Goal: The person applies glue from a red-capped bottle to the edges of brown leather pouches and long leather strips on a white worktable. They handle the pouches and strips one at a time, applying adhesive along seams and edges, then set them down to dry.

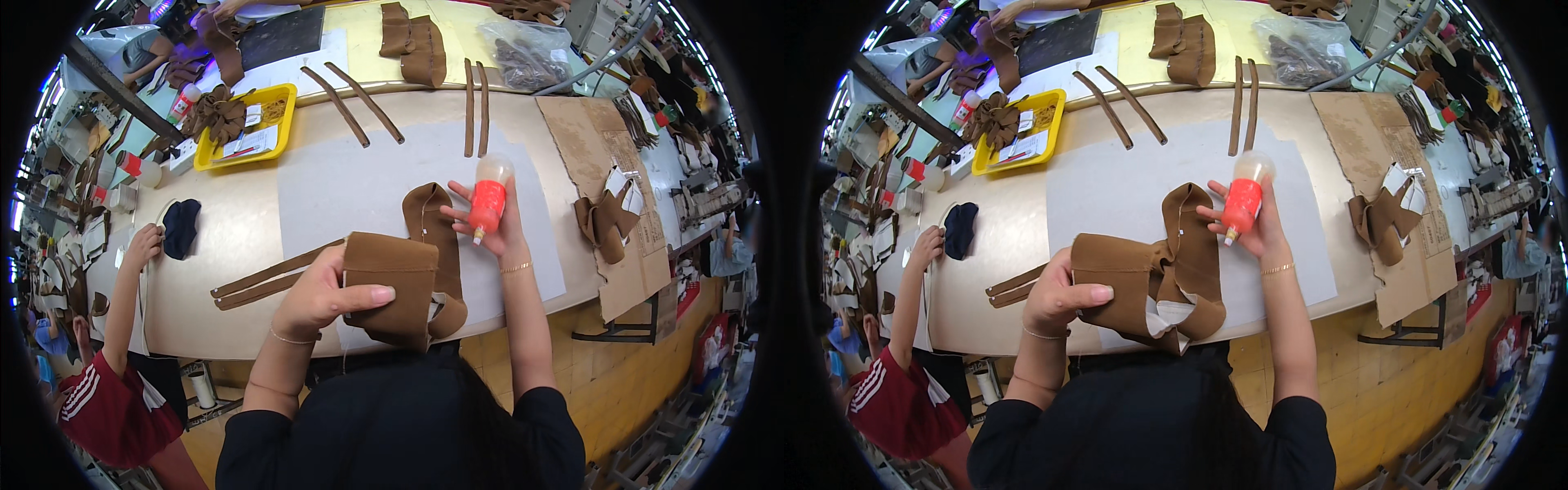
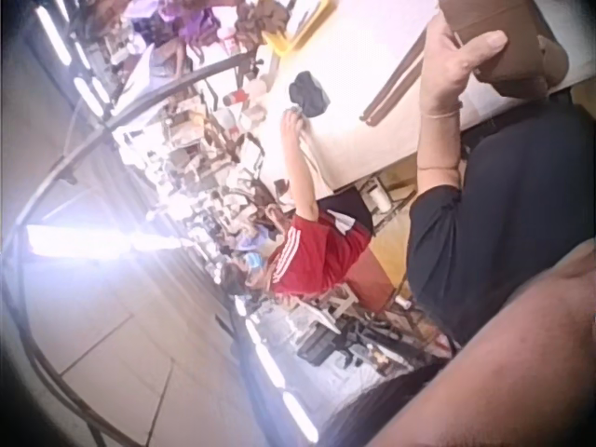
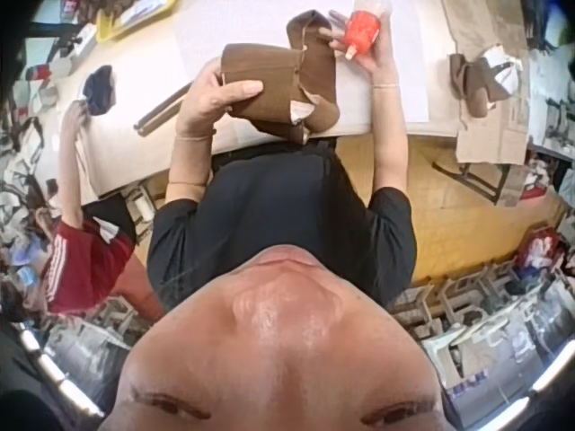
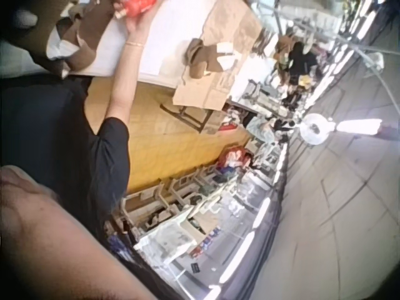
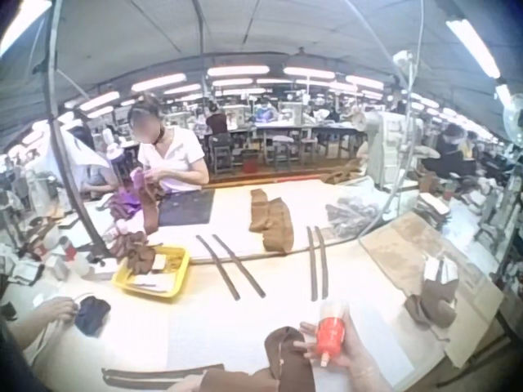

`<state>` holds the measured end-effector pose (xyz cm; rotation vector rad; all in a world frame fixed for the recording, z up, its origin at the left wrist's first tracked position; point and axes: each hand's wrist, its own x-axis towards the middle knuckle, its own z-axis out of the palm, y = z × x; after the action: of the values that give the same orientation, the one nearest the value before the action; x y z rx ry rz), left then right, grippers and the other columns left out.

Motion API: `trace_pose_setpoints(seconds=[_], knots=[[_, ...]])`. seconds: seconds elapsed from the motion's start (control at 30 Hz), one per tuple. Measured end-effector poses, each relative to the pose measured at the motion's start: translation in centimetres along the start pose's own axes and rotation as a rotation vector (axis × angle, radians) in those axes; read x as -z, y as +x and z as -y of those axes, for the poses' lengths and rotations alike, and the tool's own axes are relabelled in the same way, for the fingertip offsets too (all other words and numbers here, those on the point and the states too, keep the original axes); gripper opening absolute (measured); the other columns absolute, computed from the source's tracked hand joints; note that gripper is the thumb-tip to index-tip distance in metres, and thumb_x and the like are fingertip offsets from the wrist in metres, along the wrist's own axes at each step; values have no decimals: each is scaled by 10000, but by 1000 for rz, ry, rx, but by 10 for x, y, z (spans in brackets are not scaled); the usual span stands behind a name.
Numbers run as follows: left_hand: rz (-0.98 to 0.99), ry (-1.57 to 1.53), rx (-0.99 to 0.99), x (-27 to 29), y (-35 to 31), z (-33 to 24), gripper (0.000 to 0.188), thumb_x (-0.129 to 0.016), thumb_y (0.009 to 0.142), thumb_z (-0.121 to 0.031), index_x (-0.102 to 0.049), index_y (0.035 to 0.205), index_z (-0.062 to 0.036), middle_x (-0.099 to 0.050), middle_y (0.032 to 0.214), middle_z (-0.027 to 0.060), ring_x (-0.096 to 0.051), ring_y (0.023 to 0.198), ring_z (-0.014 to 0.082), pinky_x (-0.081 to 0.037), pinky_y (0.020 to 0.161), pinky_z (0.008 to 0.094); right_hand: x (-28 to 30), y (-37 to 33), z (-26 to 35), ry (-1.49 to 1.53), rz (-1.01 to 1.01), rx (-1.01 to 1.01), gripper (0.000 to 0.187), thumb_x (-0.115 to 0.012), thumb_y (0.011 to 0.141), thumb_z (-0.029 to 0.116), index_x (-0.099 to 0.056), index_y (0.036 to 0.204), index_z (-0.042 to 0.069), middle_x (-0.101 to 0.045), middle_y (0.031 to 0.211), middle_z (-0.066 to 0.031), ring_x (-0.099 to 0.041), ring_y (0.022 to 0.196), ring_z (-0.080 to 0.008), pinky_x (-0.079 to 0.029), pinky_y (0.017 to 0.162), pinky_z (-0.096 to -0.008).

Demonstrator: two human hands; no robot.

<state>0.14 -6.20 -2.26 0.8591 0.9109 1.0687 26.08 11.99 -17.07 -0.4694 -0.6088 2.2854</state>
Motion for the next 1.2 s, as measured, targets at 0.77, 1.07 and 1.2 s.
trace_pose_setpoints(seconds=[0.77,1.07,1.2], knots=[[48,-76,-368,-31,-22,-35,598,-795,614,-65,-562,1150,62,-624,1097,130,-588,1010,196,-442,892,308,23,-135,142,-278,-685,609,778,-503,854,633,-353,1308,20,-494,1227,-197,-576,1048,-395,-559,797,-444],[55,117,-160,-23,48,-28,732,-769,737,-97,-353,1328,15,-530,1211,101,-511,1131,170,-409,976,319,-68,-76,117,-218,-477,832,782,-540,774,706,-462,1204,58,-598,1022,-122,-622,864,-271,-549,639,-398],[62,160,-122,-23,44,-30,747,-774,723,-88,-350,1331,6,-527,1210,94,-504,1140,166,-404,978,321,-122,-46,100,-450,-284,970,841,-531,766,722,-433,1241,35,-594,1056,-132,-631,873,-263,-567,654,-409]])
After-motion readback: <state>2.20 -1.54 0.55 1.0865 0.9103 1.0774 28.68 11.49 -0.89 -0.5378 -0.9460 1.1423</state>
